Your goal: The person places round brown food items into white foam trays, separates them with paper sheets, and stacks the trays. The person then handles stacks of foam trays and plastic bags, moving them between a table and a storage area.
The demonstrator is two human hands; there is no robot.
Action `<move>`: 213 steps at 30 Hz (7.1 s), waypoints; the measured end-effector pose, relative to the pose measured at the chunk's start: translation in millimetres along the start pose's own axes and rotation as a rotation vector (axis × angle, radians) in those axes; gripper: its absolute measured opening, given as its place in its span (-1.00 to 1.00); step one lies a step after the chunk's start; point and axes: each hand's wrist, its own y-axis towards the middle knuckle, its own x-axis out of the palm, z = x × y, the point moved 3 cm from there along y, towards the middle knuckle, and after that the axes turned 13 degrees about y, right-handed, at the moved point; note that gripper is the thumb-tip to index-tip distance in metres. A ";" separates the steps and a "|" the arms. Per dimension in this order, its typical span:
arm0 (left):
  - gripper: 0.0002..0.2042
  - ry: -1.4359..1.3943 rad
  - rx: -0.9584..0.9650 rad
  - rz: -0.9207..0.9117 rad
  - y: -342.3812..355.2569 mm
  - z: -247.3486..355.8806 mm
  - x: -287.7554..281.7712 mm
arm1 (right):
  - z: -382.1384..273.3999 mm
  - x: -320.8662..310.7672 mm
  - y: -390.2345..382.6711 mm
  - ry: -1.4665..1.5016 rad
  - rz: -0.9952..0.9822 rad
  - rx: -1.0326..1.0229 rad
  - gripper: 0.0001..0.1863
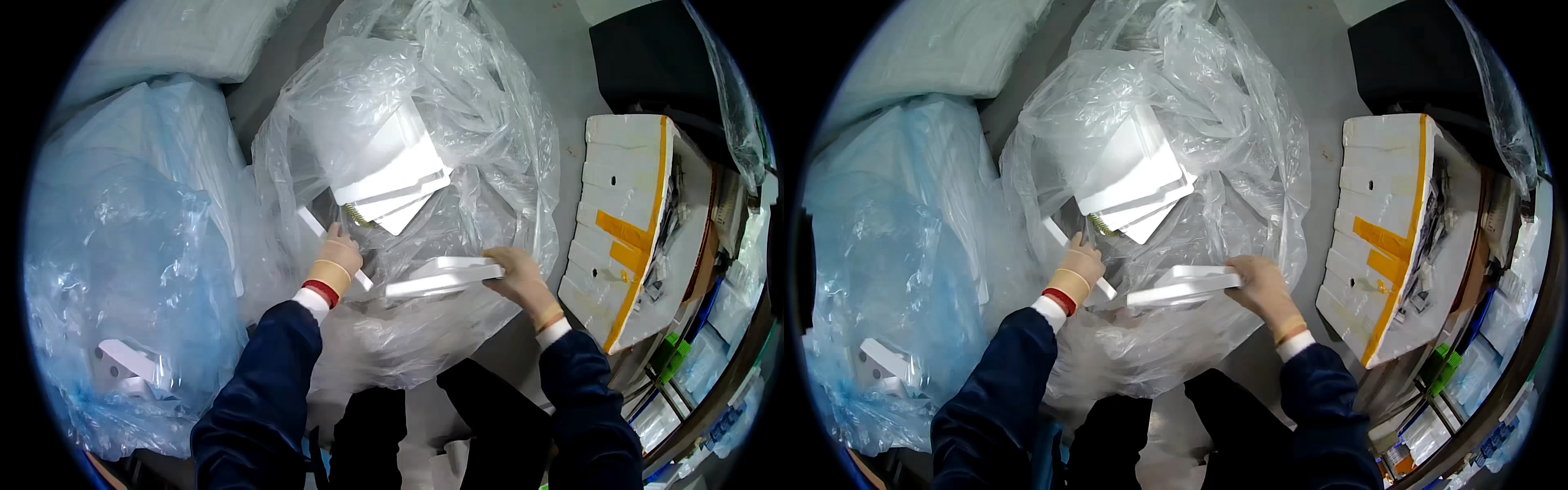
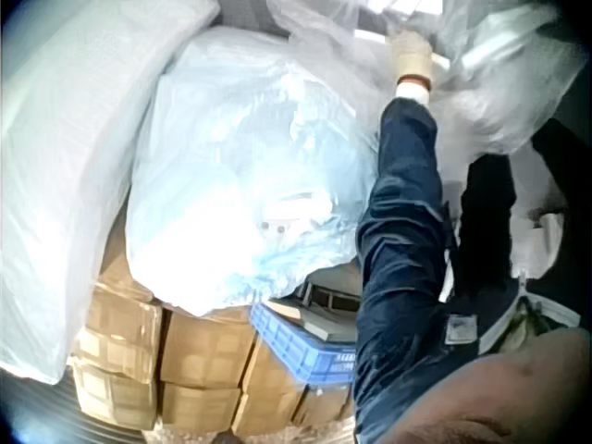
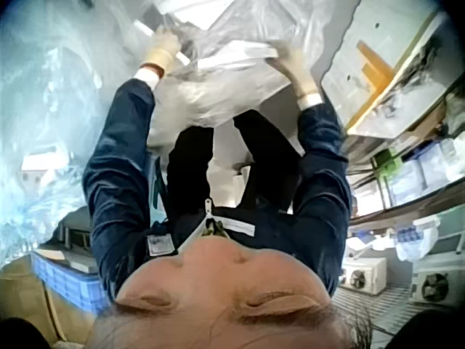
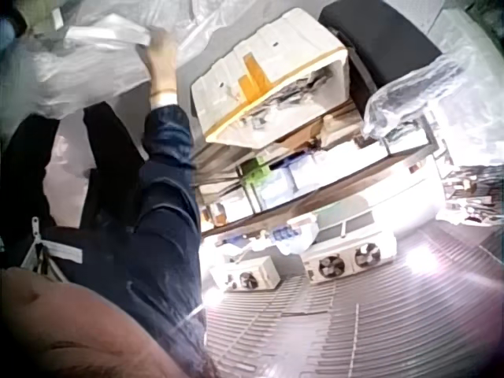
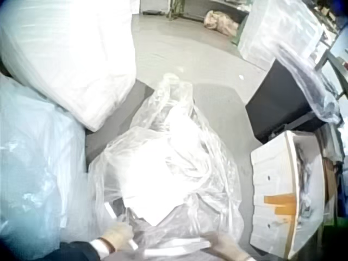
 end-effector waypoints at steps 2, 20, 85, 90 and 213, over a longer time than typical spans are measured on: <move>-0.91 -0.180 -0.034 0.101 -53.2 -31.1 -44.1 | -0.9 -35.8 -32.1 0.323 0.153 0.223 -0.48; -0.14 -2.894 -0.443 0.652 -172.3 28.5 -40.5 | -113.8 87.8 -39.8 1.429 -0.353 0.096 -0.43; -0.51 -0.608 -1.476 1.220 -813.8 131.7 -450.2 | -576.9 -144.6 -316.4 0.875 -0.593 0.062 -0.50; -0.54 -0.557 -1.675 1.004 -888.4 172.2 -402.0 | -669.6 -88.6 -326.7 0.823 -0.731 -0.027 -0.52; -0.58 -0.171 -2.419 1.502 -1655.5 756.0 342.7 | -1177.1 867.1 -1154.6 -0.071 -0.608 -2.291 -0.29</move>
